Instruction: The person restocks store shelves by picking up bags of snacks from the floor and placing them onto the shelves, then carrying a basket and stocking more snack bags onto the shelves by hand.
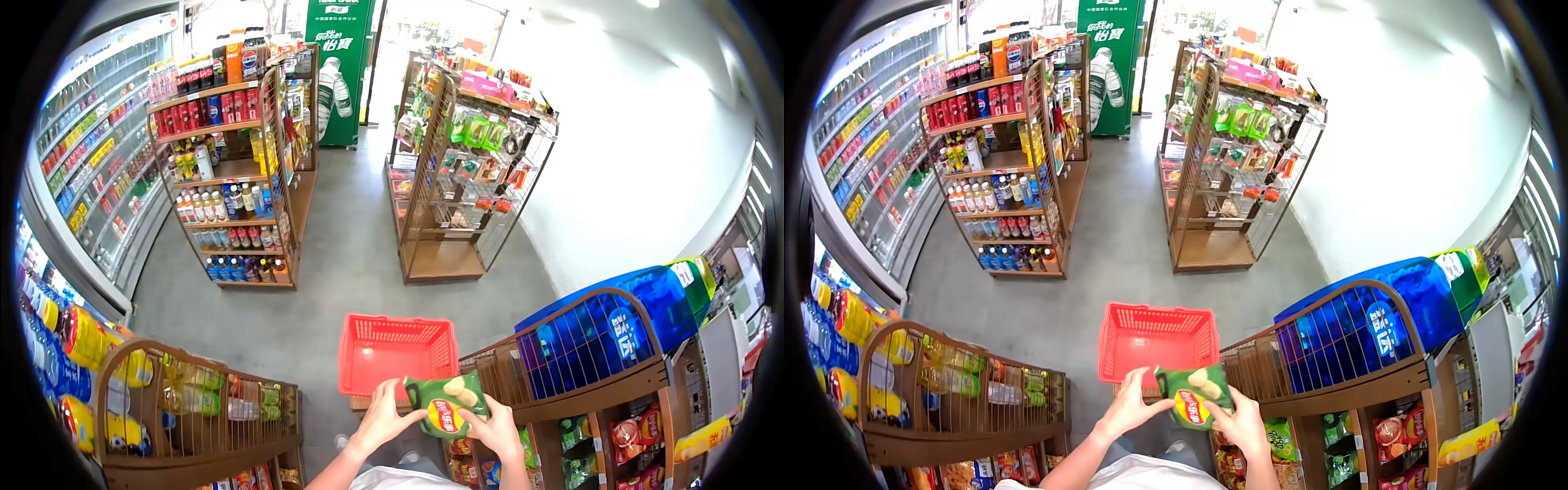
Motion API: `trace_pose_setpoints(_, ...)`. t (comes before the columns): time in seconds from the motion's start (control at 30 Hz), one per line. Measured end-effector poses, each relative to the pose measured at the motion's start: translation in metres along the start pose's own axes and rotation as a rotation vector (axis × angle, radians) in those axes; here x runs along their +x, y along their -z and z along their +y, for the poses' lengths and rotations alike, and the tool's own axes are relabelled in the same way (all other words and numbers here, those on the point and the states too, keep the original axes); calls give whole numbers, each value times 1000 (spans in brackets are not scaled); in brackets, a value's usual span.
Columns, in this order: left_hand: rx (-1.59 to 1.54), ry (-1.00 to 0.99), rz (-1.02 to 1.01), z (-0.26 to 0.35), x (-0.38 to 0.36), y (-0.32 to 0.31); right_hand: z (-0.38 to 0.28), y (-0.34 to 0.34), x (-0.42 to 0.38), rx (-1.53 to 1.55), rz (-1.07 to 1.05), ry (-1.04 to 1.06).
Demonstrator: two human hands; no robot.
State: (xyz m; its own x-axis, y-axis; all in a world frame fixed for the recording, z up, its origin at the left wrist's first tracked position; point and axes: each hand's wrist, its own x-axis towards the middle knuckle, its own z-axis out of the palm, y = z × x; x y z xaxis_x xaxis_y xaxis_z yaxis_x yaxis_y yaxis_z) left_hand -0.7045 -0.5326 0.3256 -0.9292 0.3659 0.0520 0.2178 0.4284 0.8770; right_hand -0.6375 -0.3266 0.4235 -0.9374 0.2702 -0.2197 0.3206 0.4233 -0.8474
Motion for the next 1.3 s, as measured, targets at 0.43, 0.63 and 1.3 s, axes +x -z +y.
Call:
trace_pose_setpoints(0.43,-694,417,-294,-72,71,-77,-3,4,46,-101,134,-58)
trace_pose_setpoints(0.63,-693,644,-208,-87,76,-88,44,-8,89,9,11,-15)
trace_pose_setpoints(1.3,-662,1085,-147,-227,207,-212,203,-128,236,-63,87,-215)
